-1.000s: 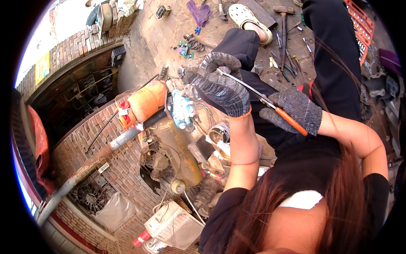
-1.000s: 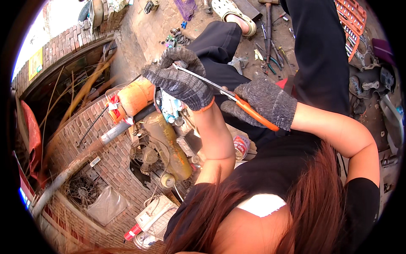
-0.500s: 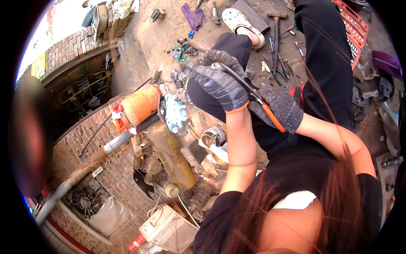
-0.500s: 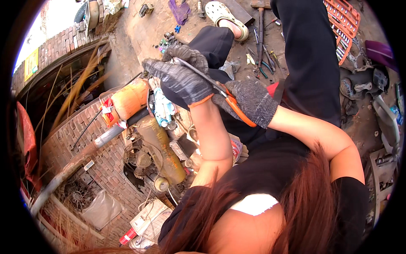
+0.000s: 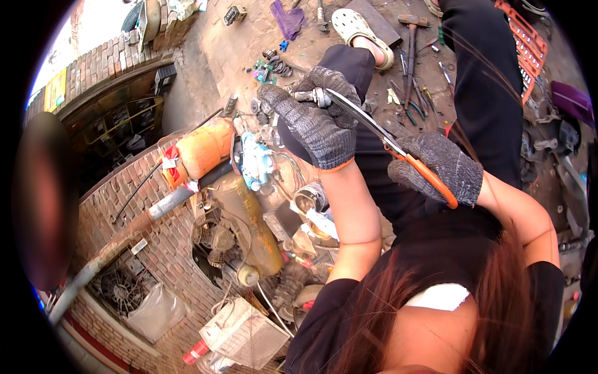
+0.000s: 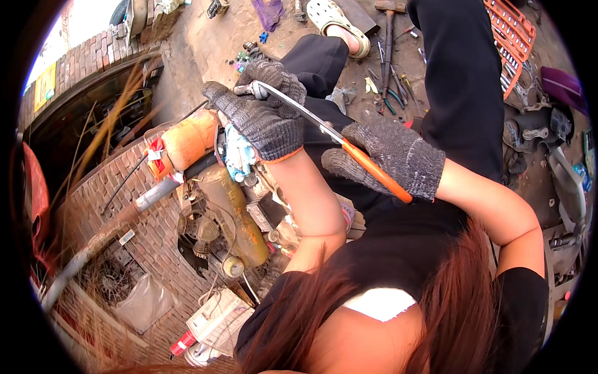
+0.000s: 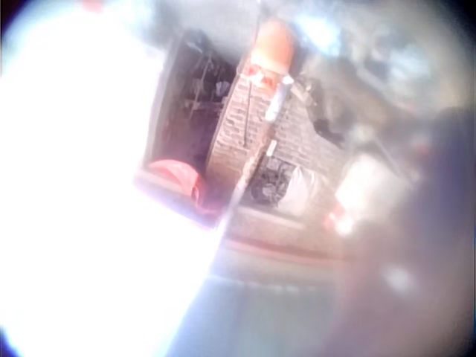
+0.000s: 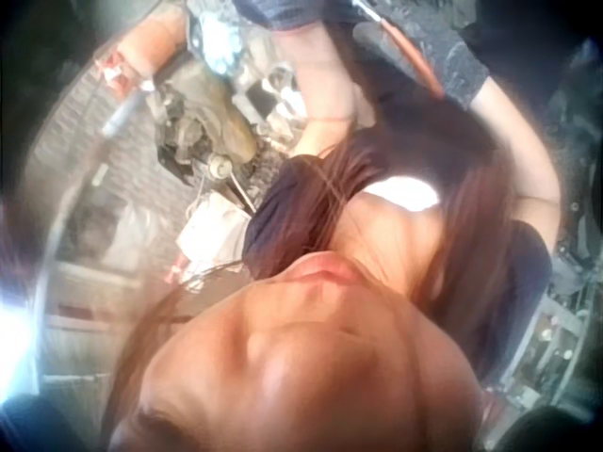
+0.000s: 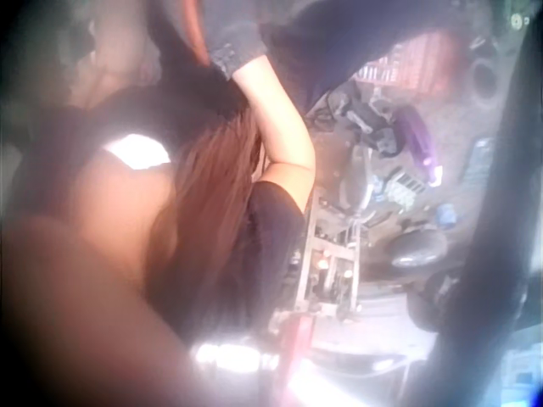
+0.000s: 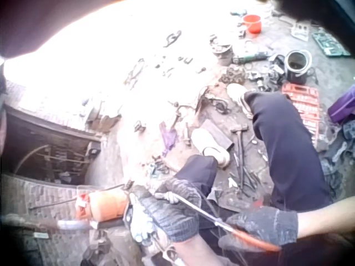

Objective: The person sits on the ground and uses a screwdriver and scissors to manipulate a small cylindrical mechanical part. They repeatedly pry and cut at the object while surrounded by tools and parts.

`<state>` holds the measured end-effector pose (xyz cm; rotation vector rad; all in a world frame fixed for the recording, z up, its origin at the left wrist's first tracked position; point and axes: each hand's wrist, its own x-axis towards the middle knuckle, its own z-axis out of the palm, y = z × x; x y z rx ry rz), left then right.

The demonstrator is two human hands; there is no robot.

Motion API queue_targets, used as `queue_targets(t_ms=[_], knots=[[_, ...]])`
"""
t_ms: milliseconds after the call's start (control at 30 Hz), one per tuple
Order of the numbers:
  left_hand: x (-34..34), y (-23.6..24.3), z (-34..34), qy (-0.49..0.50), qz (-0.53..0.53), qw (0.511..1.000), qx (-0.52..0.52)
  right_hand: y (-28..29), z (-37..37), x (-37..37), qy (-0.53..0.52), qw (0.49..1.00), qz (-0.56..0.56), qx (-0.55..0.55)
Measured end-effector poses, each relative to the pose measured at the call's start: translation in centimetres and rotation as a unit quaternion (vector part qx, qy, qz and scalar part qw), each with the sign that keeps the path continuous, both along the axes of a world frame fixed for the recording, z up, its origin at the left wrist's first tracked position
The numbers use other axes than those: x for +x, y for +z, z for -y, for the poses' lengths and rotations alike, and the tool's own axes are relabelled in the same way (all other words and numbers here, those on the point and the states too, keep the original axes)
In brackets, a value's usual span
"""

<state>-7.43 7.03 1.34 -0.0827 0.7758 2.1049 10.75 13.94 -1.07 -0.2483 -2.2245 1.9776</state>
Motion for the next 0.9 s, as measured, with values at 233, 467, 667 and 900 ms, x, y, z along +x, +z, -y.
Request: queue_targets(t_ms=[233, 467, 667, 900], knots=[[0.9, 1.5, -0.7, 0.076, -0.326, 0.887, -0.318, -0.3, -0.7, 1.0, -0.013, 0.997, -0.039, 0.066], [0.1, 1.3, 0.1, 0.021, -0.415, 0.821, -0.392, 0.6, -2.7, 1.8, 0.063, 0.994, 0.001, 0.093], [0.2, 1.6, 0.2, -0.022, -0.552, 0.739, -0.386, 1.0, -3.5, 2.3, 0.089, 0.995, -0.007, 0.048], [0.0, 1.3, 0.8, -0.009, -0.502, 0.770, -0.393, 2.1, -4.1, 1.4, 0.118, 0.991, 0.000, 0.067]])
